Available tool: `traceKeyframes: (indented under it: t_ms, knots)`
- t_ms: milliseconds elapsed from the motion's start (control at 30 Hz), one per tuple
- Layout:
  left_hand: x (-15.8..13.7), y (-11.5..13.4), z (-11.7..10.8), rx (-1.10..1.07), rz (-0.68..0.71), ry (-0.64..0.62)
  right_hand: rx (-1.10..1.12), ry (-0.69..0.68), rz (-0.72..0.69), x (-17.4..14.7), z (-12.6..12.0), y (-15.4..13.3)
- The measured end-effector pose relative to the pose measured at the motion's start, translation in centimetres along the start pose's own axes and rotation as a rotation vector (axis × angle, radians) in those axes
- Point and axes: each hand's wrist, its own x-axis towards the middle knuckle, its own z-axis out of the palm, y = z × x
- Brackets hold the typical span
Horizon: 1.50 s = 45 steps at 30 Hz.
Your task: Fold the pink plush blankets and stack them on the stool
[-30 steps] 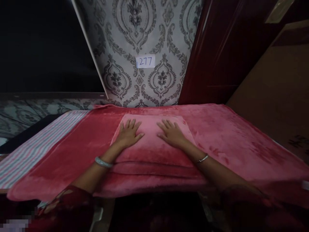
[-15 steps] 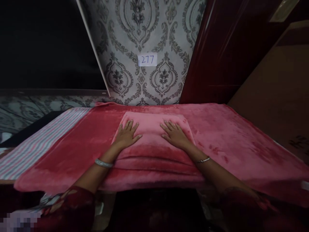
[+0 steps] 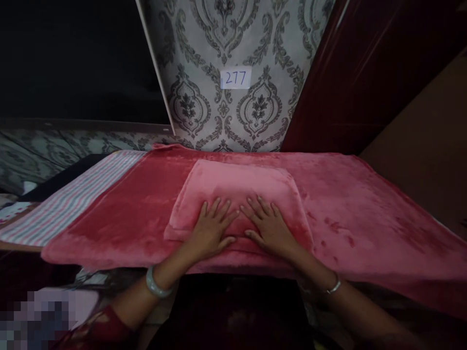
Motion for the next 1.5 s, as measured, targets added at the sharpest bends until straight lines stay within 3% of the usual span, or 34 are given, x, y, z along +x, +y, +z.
traceKeyframes:
  t_ms: [133,433,600,767,933,1000,1133,1233,1333,1433,1500]
  knots:
    - [-1.4,0.5,1.9,0.029,0.002,0.068,-0.034,0.052,0.002,-0.9,1.3,-0.2]
    - [-1.6,0.3,2.0,0.057,-0.002,0.108,-0.03,0.057,0.005,-1.0,1.2,-0.4]
    - [-1.4,0.4,1.7,0.037,-0.02,0.117,0.101,-0.037,-0.044,-0.6,-0.2,1.2]
    - [-1.1,2.7,2.3,0.014,0.099,0.107,0.282,-0.011,-0.18,2.2,-2.4,2.6]
    - [-1.4,4.9,3.9,0.016,0.091,0.102,0.17,-0.165,-0.302,6.7,-1.8,3.1]
    - [-1.6,5.1,4.2,0.007,0.084,0.089,0.092,-0.172,-0.275,8.2,-1.3,4.1]
    - [-2.0,5.1,3.8,-0.042,0.074,0.071,0.021,-0.125,-0.08,10.0,-1.2,6.2]
    - [-1.7,4.2,2.1,-0.116,0.097,0.043,0.021,-0.128,-0.007,9.7,-1.6,6.1]
    - [-0.8,1.8,-0.7,-0.232,0.081,0.021,0.031,-0.131,-0.053,7.8,-2.0,5.0]
    - [0.2,-1.5,-3.0,-0.189,-0.064,0.088,0.025,-0.109,-0.112,5.3,-1.8,4.4]
    - [0.4,-3.4,-3.2,-0.068,-0.177,0.109,0.023,-0.094,-0.098,3.8,-1.2,4.5]
